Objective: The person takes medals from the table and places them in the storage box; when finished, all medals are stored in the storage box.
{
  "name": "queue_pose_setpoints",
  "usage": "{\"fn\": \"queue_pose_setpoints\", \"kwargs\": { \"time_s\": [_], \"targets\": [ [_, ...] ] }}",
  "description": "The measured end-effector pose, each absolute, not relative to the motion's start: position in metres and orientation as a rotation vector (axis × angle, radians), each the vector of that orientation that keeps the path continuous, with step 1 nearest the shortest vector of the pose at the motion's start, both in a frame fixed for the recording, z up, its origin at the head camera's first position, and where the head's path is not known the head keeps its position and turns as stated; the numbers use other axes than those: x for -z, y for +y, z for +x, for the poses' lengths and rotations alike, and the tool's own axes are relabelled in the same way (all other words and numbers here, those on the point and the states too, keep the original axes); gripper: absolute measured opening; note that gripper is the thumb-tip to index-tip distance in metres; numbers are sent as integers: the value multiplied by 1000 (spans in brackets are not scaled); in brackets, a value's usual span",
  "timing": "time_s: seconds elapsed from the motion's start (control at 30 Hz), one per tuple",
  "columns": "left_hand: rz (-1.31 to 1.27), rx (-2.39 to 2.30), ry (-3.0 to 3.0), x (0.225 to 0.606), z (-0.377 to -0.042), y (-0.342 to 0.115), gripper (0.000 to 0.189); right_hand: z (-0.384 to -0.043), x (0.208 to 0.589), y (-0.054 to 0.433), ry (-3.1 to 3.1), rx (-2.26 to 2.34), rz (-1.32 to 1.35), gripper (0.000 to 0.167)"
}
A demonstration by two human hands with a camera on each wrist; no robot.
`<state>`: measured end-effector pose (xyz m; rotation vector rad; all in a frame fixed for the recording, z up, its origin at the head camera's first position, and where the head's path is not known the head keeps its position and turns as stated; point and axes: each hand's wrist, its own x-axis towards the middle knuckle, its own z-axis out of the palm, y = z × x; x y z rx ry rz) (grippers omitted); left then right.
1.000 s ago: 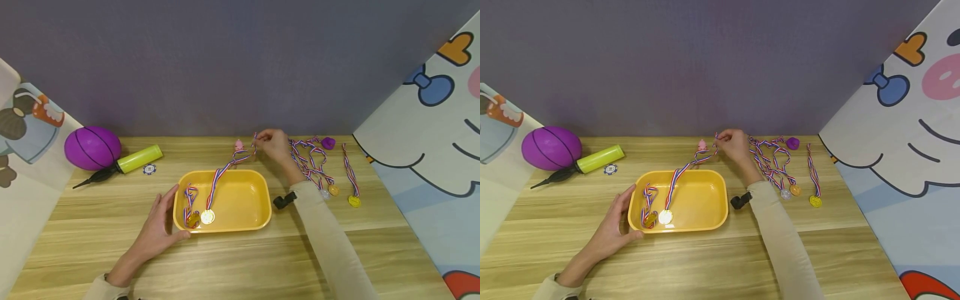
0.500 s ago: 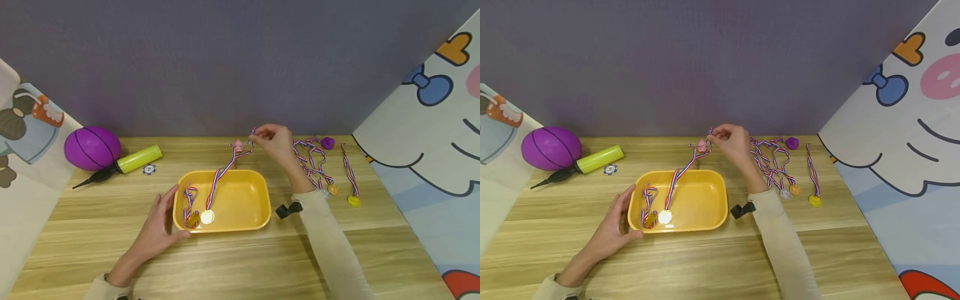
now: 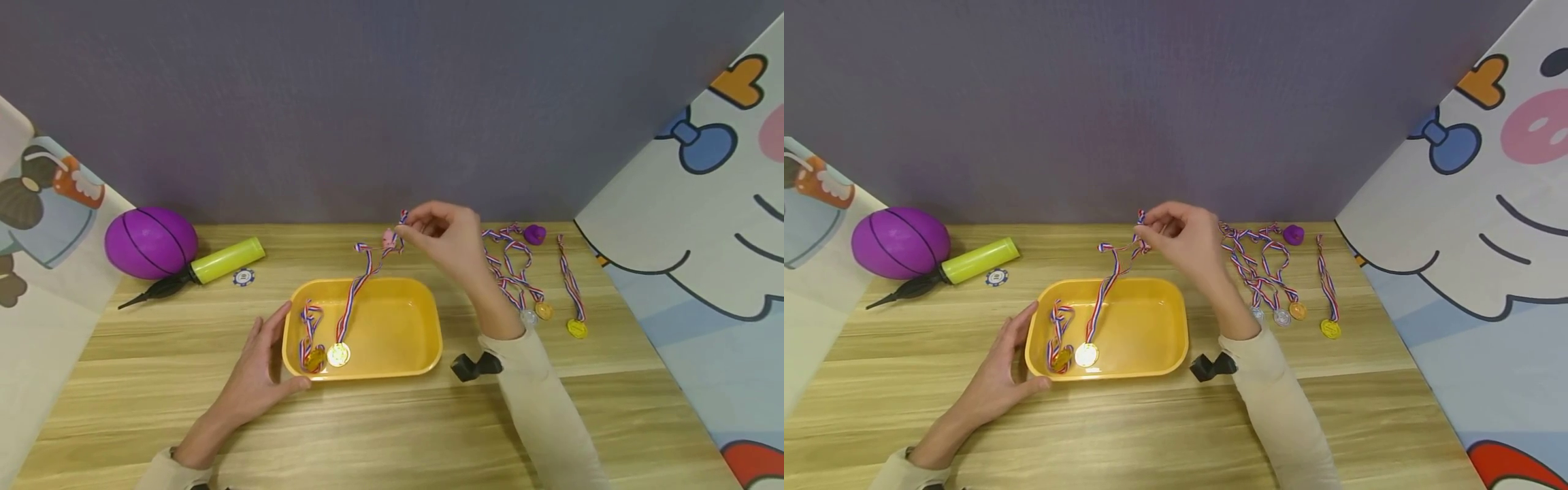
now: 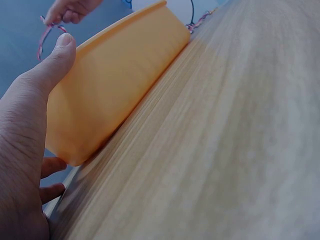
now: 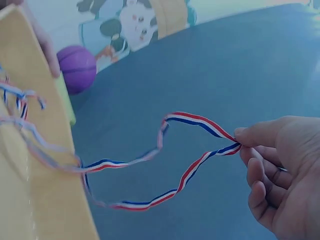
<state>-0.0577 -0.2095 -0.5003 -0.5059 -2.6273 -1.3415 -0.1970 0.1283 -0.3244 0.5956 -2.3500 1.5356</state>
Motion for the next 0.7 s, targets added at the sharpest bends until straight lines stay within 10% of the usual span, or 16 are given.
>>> {"fn": "queue_pose_setpoints", "kwargs": {
  "time_s": [0.7],
  "targets": [
    [-508, 1342, -2631, 501, -57, -210, 127, -137, 345, 99, -2452, -1686, 819, 9]
  ]
}}
